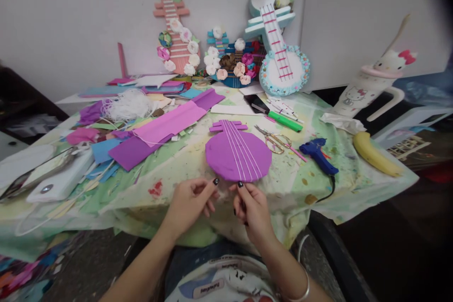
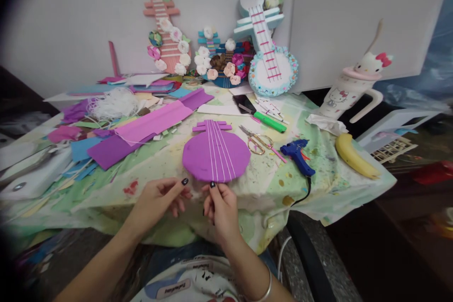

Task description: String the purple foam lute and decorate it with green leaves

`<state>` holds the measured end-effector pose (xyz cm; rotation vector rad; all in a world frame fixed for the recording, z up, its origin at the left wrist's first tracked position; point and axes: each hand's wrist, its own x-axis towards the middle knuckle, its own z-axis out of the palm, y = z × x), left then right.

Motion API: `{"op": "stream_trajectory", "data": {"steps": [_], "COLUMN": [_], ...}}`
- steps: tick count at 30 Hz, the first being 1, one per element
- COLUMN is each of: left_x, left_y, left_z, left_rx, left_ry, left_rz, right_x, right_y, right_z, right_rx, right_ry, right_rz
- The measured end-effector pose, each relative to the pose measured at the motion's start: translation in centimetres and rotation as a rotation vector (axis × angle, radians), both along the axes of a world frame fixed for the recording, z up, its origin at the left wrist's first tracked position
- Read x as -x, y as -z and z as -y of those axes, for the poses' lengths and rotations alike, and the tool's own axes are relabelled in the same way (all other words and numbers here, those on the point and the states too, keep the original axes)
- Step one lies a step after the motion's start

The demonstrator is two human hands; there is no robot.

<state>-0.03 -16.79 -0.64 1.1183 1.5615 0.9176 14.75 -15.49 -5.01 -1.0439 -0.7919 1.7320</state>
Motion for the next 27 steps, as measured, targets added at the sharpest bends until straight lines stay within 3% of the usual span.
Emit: {"op": "stream_trajectory", "data": {"steps": [4,8,23,27], "left_x": [-1.9,-2.2,-1.0,-1.5], "left_y": [0.3,0.5,0.6,1.1], "left_z": [-2.1,-4.3,-7.6,-6.7], "left_rx": [0.073,0.025,-0.017,-0.079], "left_ry": [-0.026,-0.086,-0.187,-0.001], "left_rz": [0.423,0.659,0.873,0.852], "right_x": [0.3,0.5,1.9,2.4], "right_y": [-1.2,-1.8,-2.5,-2.2], "right_z": [-1.2,-1.7,-4.0,-4.0], "right_rx": [0.027,0.057,0.091,0.061], "right_ry": [-0.027,-0.031,0.001,0.008], "right_rz": [-0.079,-0.173,-0.213,-0.215]}}
